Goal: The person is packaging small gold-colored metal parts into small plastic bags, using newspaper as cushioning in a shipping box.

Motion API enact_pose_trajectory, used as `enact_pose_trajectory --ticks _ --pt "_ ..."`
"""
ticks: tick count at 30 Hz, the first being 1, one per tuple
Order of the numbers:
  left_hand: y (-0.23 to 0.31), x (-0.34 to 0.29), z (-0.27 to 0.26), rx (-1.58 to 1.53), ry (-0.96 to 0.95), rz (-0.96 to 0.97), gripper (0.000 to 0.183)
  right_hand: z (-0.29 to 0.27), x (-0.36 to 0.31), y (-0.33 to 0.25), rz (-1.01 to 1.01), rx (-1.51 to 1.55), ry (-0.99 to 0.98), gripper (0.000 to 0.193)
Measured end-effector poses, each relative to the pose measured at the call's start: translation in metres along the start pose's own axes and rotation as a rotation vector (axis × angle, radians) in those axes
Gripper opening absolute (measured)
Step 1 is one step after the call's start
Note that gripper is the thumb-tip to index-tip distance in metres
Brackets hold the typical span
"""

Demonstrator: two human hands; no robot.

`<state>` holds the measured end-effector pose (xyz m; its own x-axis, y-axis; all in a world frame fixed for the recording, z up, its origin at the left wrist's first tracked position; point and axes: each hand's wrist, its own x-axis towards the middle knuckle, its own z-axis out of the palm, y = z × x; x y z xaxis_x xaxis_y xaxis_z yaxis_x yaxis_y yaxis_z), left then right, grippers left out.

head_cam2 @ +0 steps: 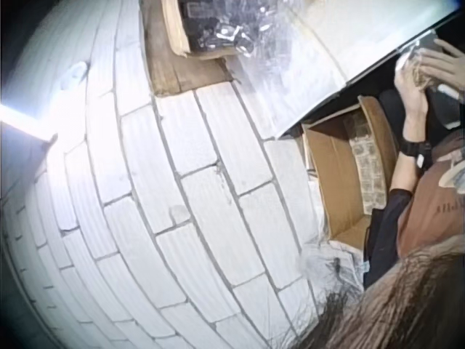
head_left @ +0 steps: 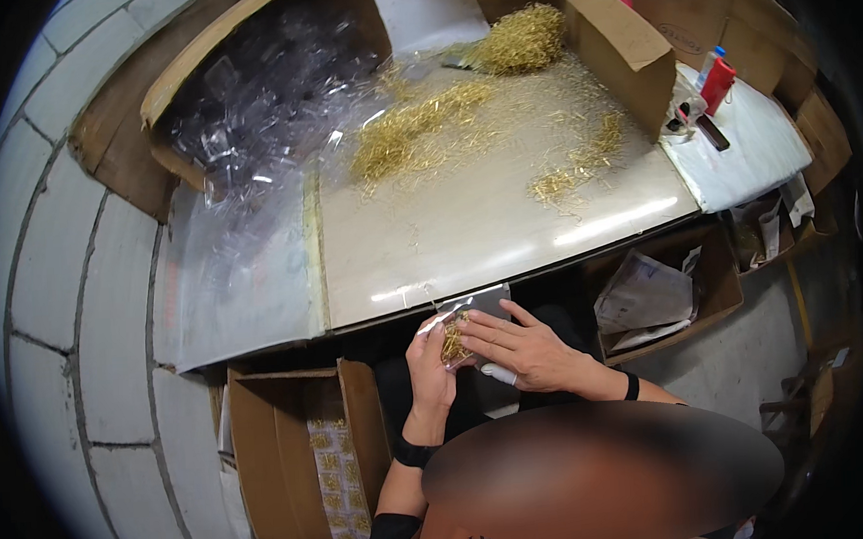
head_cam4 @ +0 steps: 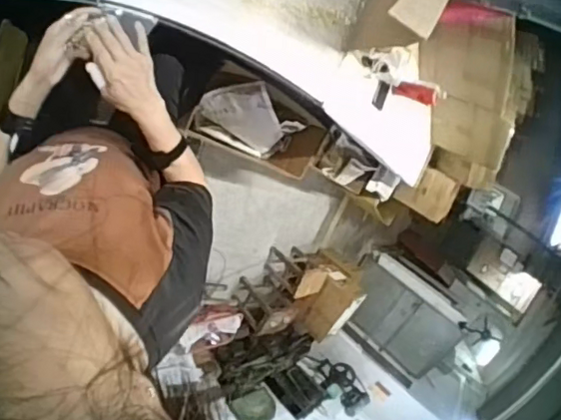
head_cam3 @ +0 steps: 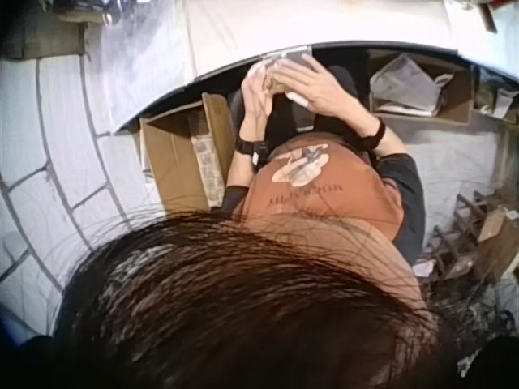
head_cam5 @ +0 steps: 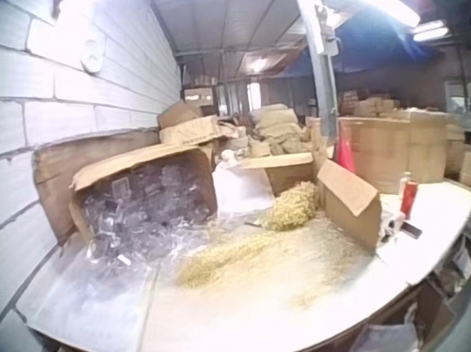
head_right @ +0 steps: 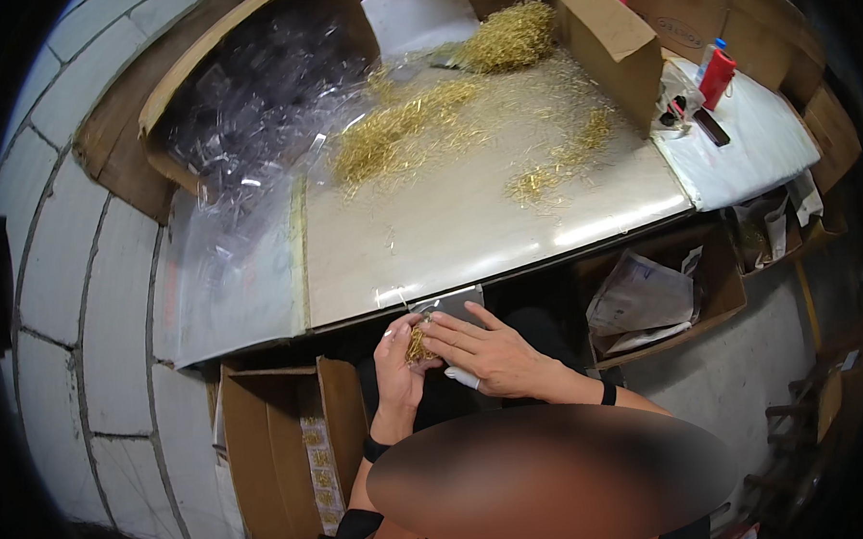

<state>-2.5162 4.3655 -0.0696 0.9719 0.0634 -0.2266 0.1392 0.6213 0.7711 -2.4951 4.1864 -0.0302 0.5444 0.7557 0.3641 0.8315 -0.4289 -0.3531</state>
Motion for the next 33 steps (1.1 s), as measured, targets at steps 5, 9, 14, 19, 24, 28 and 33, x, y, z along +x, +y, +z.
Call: enact_pose_trajectory --ticks 5,9,14,19,24,28,33 --pt "0.004 -0.003 0.000 -0.057 -0.020 -0.042 0.033 -0.007 0.002 0.001 0.007 -0.011 -0.080 0.050" --pt "0.017 -0.005 -0.007 -0.054 -0.043 -0.059 0.056 -0.030 0.022 0.012 0.094 0.165 0.247 0.054" --pt "0.027 -0.012 -0.015 -0.168 -0.158 -0.106 0.079 -0.033 0.079 -0.010 -0.085 -0.003 -0.048 0.069" --pt "0.042 -0.030 -0.007 -0.312 -0.090 -0.077 0.088 0.021 0.101 -0.017 -0.215 -0.104 -0.255 0.065" --pt "0.055 -0.036 -0.018 -0.327 -0.024 -0.070 0.082 0.012 0.124 -0.030 -0.200 -0.021 -0.243 0.068" --pt "0.060 -0.034 -0.036 -0.404 -0.125 -0.075 0.080 -0.016 0.151 -0.044 -0.223 0.048 -0.062 0.070" --pt "0.071 -0.048 -0.025 -0.639 -0.092 0.002 0.076 0.044 0.170 -0.054 -0.343 -0.029 -0.240 0.067"
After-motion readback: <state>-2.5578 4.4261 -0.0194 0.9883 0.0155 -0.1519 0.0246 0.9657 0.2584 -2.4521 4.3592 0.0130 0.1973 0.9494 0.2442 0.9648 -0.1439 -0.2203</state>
